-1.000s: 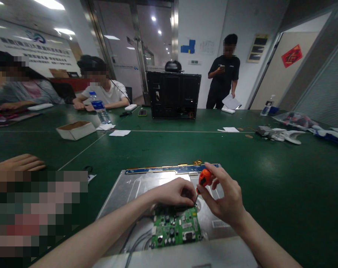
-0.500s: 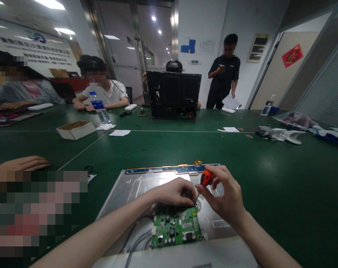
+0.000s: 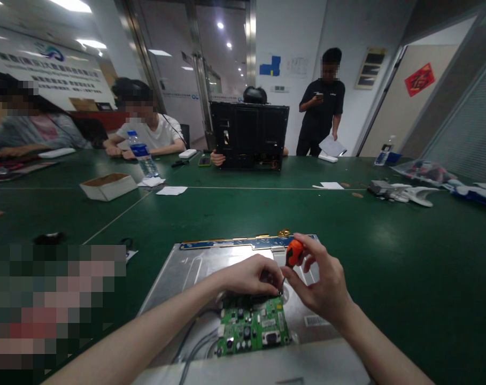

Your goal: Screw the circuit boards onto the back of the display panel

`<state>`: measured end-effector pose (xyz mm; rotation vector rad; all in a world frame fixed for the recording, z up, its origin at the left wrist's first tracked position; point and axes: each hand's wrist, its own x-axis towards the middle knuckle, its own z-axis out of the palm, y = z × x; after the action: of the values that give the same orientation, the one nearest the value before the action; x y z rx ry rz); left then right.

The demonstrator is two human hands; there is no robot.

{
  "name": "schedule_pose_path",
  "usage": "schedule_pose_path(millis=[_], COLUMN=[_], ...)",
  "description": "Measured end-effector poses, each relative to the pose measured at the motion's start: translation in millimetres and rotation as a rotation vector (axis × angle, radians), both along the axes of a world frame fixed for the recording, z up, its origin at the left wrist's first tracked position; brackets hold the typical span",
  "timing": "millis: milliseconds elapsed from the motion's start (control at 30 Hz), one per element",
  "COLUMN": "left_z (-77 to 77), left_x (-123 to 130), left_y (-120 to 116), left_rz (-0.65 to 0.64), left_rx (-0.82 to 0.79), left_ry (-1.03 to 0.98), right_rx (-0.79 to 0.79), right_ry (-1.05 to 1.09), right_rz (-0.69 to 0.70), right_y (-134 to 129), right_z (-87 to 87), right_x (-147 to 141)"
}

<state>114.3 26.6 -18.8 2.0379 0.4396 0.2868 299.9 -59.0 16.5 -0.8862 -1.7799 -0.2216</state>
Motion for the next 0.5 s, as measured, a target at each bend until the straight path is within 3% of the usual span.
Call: schedule_pose_path(millis=[500], left_z=[-5.2], left_x=[0.1], left_y=[1.7], left_rz=[-0.007], left_rx=[-0.059], left_ry=[-0.002], right_rx=[-0.025], right_ry=[0.016], right_rz=[0.003], right_y=[-2.1], right_z=[-2.4], right_x=[-0.4])
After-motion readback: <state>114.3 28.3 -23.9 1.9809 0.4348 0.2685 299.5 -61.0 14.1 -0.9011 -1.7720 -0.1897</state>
